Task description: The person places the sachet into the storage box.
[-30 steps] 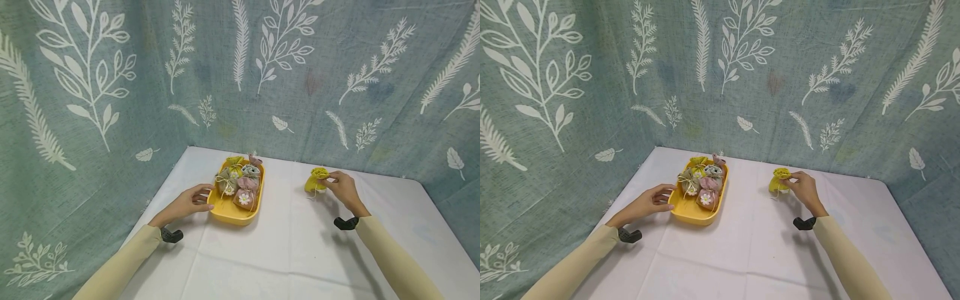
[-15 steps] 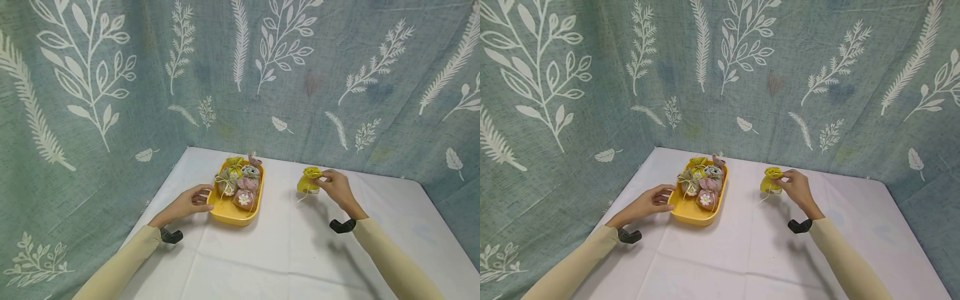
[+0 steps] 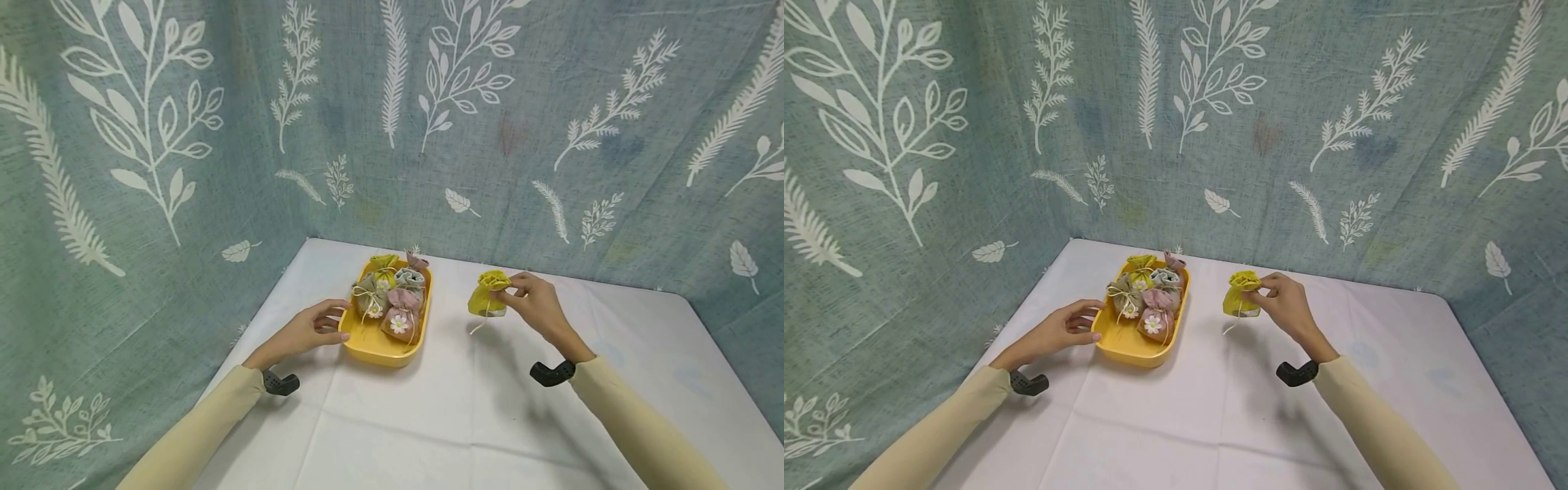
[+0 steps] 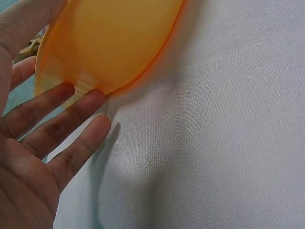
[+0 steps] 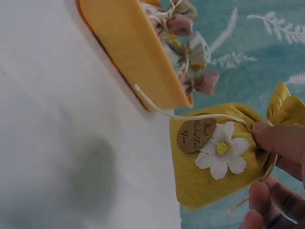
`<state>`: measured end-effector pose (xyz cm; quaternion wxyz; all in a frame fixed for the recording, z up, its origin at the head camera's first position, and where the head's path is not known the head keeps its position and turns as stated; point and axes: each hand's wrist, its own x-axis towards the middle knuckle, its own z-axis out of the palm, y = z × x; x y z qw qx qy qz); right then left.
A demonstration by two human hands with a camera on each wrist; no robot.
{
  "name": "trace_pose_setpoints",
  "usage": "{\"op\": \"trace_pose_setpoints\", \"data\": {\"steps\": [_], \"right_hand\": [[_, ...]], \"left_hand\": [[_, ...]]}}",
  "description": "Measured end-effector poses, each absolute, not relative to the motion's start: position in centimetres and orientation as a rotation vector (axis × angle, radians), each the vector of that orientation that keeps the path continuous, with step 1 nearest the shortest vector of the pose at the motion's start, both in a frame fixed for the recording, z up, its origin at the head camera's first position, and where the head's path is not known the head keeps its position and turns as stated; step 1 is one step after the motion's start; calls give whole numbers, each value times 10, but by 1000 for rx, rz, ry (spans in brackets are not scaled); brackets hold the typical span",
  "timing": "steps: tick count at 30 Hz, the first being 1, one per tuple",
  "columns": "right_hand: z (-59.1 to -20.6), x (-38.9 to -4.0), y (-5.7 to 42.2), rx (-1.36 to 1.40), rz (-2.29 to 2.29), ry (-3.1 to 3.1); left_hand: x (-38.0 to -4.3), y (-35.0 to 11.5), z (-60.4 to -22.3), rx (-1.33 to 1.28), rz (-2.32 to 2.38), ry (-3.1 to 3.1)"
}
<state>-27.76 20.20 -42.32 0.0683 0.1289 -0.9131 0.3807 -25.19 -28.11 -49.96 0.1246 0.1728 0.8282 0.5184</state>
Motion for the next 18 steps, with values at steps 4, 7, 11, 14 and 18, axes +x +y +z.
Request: {"op": "trace_pose_setpoints", "data": {"steps": [4, 7, 11, 14, 18], "right_hand": [[-418, -273, 194, 429, 1158, -2725], [-415, -269, 189, 456, 1163, -2714], [-412, -264, 181, 475, 1180, -2704], [-409, -261, 175, 495, 1195, -2695], [-405, -258, 165, 529, 1217, -2691]], "left_hand": [[-253, -282, -500, 507, 1516, 2416], [-253, -281, -500, 499, 1516, 2423], [-254, -281, -499, 499, 1512, 2427], [-253, -281, -500, 502, 1513, 2425], [-251, -280, -499, 490, 1505, 2430]]}}
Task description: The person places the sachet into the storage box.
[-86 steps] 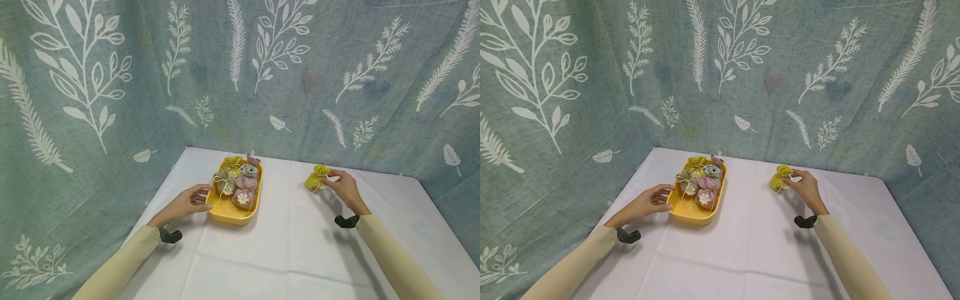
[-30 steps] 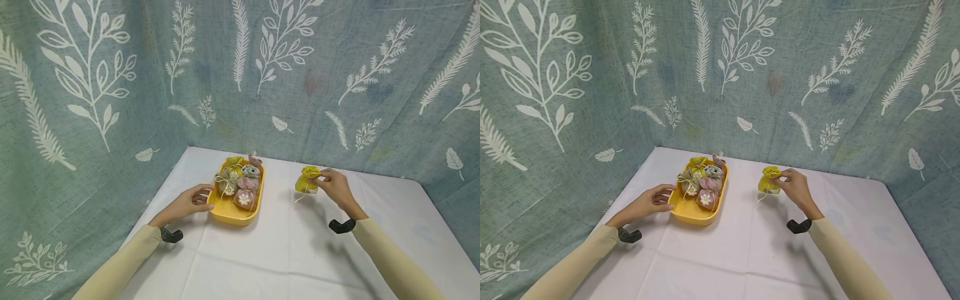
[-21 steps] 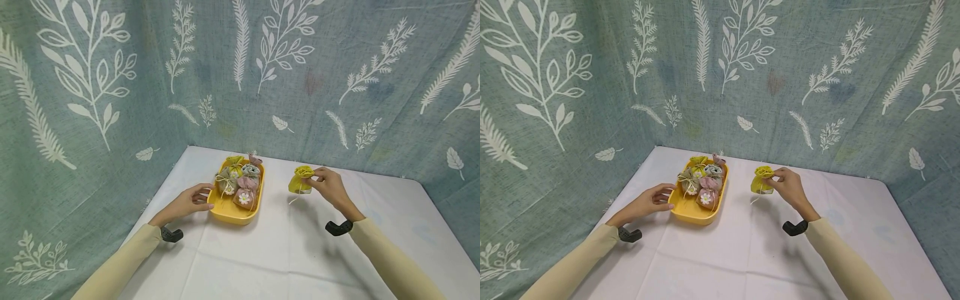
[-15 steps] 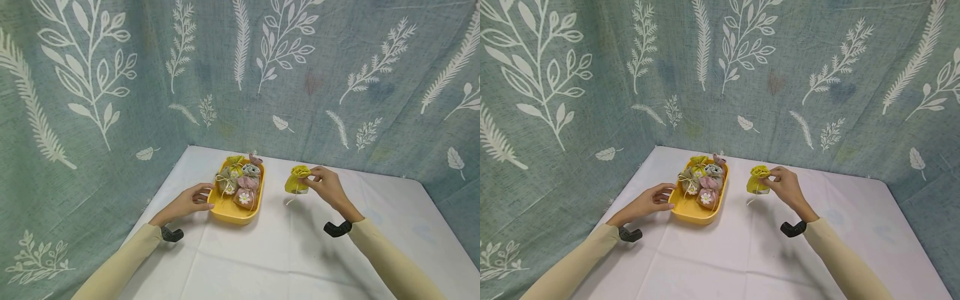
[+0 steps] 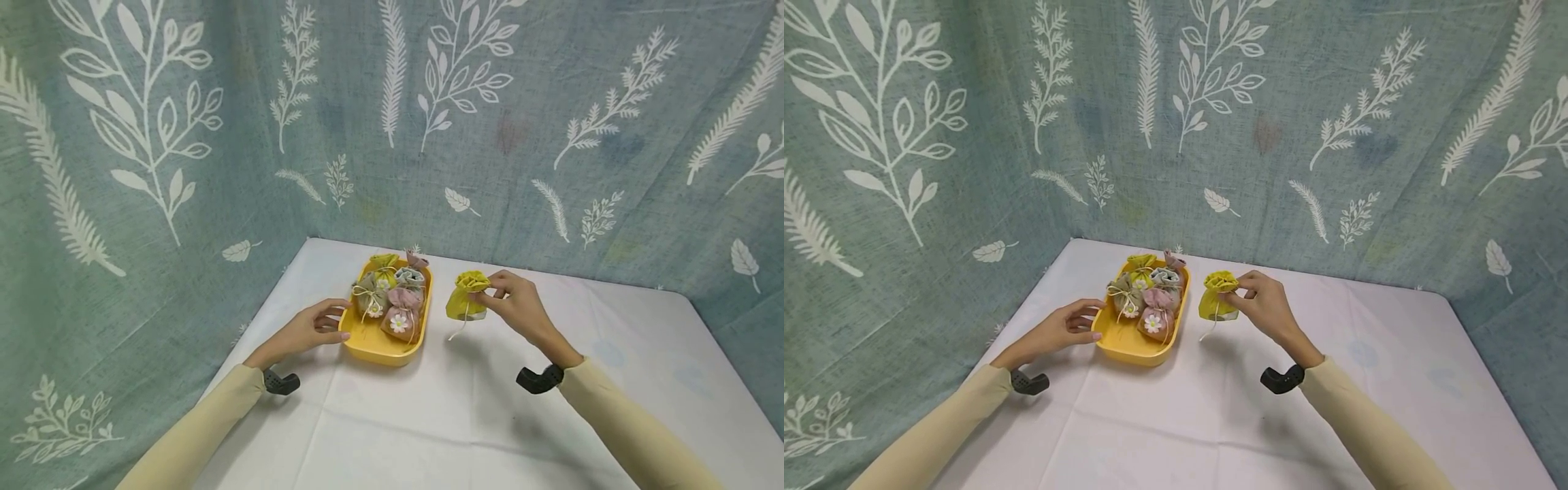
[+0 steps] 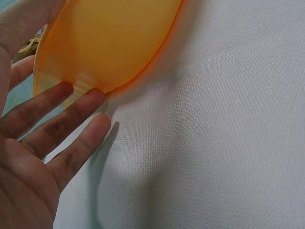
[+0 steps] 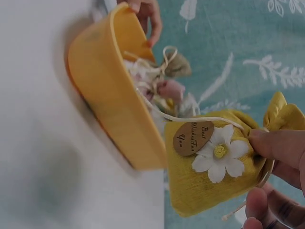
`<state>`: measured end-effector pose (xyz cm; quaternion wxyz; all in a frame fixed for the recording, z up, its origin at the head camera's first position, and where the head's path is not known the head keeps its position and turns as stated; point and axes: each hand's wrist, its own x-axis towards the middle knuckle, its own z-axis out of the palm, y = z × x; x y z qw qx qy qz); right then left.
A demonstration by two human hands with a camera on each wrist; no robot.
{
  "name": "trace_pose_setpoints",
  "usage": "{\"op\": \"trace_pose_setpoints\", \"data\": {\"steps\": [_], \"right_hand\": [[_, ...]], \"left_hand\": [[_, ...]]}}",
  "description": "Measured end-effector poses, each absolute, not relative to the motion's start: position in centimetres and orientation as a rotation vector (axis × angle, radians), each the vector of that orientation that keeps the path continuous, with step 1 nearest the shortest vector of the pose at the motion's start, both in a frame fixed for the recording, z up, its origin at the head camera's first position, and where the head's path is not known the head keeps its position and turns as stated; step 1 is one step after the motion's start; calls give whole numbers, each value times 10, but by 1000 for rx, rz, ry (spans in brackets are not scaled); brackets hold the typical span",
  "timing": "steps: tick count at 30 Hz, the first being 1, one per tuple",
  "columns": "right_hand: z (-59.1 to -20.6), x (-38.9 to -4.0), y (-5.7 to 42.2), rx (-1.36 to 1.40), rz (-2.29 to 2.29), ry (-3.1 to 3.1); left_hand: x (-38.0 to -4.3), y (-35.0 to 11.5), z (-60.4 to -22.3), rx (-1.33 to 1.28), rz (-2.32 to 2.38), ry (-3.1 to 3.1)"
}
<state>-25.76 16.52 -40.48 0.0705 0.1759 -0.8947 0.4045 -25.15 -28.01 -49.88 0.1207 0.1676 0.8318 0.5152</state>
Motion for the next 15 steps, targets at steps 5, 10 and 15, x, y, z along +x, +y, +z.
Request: {"op": "trace_pose_setpoints", "data": {"steps": [5, 10, 15], "right_hand": [[-400, -255, 154, 558, 1242, -2680], [-398, -254, 142, 610, 1256, -2653], [-398, -251, 128, 693, 1256, -2631]], "left_hand": [[-254, -279, -497, 493, 1492, 2446], [-254, -278, -496, 469, 1481, 2456], [-252, -278, -497, 479, 1487, 2429]]}}
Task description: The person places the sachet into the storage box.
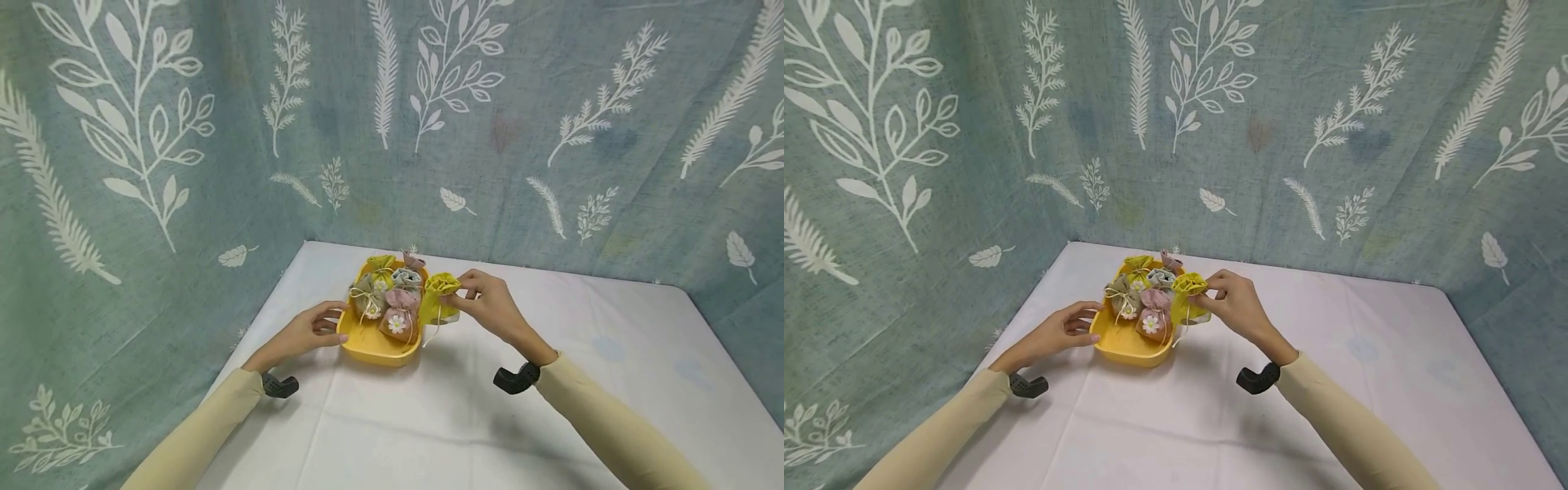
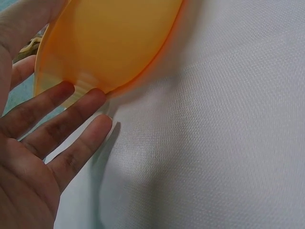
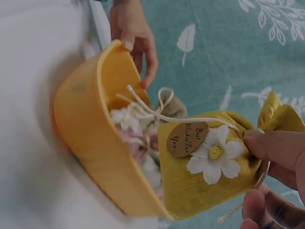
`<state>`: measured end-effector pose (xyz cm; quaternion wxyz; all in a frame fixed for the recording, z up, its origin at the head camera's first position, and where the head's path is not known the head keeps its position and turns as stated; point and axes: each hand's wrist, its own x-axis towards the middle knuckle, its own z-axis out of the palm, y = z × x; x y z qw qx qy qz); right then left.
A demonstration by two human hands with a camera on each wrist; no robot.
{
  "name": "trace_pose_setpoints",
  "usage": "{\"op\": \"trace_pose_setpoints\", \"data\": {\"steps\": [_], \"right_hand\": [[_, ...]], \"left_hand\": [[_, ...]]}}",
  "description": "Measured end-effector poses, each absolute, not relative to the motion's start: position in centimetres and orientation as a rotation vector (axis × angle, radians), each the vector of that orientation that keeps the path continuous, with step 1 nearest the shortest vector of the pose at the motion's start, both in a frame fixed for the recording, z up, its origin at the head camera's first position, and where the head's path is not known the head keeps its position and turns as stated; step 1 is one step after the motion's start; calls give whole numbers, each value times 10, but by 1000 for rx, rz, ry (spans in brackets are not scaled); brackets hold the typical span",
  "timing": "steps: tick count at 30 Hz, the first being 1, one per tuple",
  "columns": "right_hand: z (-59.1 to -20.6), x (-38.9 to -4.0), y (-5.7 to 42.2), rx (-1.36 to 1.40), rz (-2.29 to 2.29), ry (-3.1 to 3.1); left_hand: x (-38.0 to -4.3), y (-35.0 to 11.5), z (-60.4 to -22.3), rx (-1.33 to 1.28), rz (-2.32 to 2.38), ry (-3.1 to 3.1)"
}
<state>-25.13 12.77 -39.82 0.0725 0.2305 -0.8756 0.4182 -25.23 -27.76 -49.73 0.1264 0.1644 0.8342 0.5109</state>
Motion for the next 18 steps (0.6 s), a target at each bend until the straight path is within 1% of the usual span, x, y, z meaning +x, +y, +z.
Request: {"op": "trace_pose_setpoints", "data": {"steps": [12, 18], "right_hand": [[-394, -246, 89, 848, 1301, -2618], [-399, -244, 69, 912, 1322, -2598]], "left_hand": [[-250, -278, -494, 492, 1512, 2421], [-249, -278, -495, 494, 1492, 2424]]}}
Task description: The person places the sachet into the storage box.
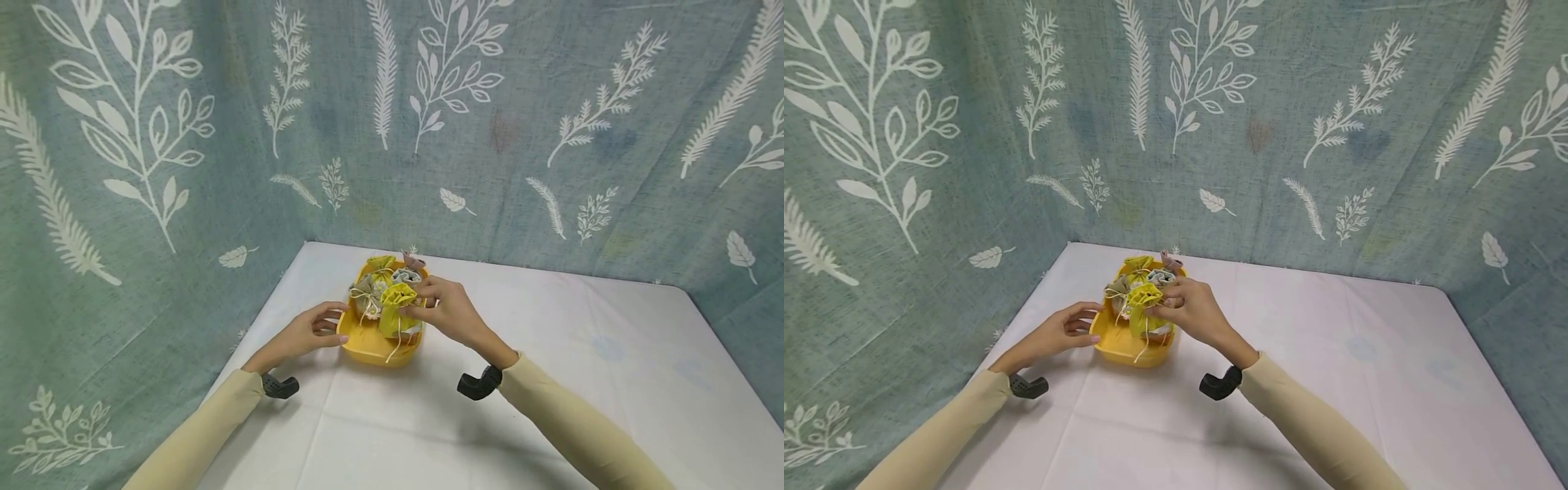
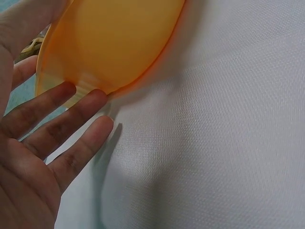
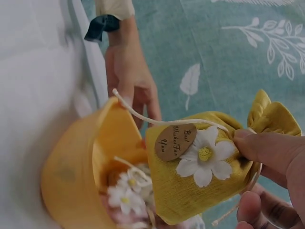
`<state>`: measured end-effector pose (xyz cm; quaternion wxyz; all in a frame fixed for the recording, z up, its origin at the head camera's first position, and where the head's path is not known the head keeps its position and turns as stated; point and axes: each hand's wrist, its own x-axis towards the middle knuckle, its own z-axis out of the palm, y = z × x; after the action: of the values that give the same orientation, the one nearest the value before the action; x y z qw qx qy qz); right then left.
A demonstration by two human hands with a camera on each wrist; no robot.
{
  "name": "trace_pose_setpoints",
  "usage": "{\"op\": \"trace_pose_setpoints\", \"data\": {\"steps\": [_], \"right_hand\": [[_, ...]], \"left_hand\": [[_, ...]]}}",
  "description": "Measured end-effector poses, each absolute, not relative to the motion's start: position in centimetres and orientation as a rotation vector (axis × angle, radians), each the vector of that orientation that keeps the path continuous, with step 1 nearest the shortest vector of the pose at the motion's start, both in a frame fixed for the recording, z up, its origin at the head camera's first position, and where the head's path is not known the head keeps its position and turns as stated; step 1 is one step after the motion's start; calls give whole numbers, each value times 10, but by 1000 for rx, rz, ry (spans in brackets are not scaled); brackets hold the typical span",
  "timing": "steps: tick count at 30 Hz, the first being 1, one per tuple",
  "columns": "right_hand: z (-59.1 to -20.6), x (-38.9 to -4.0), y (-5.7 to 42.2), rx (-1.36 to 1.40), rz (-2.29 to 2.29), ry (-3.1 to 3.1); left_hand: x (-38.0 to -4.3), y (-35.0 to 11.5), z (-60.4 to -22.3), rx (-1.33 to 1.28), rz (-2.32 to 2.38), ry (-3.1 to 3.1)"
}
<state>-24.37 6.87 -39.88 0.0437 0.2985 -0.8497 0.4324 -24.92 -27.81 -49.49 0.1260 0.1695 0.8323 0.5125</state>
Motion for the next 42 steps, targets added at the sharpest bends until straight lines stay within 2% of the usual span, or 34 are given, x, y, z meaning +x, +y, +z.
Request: {"op": "trace_pose_setpoints", "data": {"steps": [15, 25, 34, 42], "right_hand": [[-422, -249, 13, 988, 1272, -2544], [-443, -252, 9, 901, 1039, -2659], [-430, -249, 57, 789, 1182, -2699], [-408, -239, 159, 551, 1094, -2669]], "left_hand": [[-250, -277, -493, 470, 1469, 2455], [-251, -271, -494, 511, 1451, 2432], [-258, -265, -485, 622, 1388, 2485], [-263, -270, -443, 743, 1130, 2941]]}}
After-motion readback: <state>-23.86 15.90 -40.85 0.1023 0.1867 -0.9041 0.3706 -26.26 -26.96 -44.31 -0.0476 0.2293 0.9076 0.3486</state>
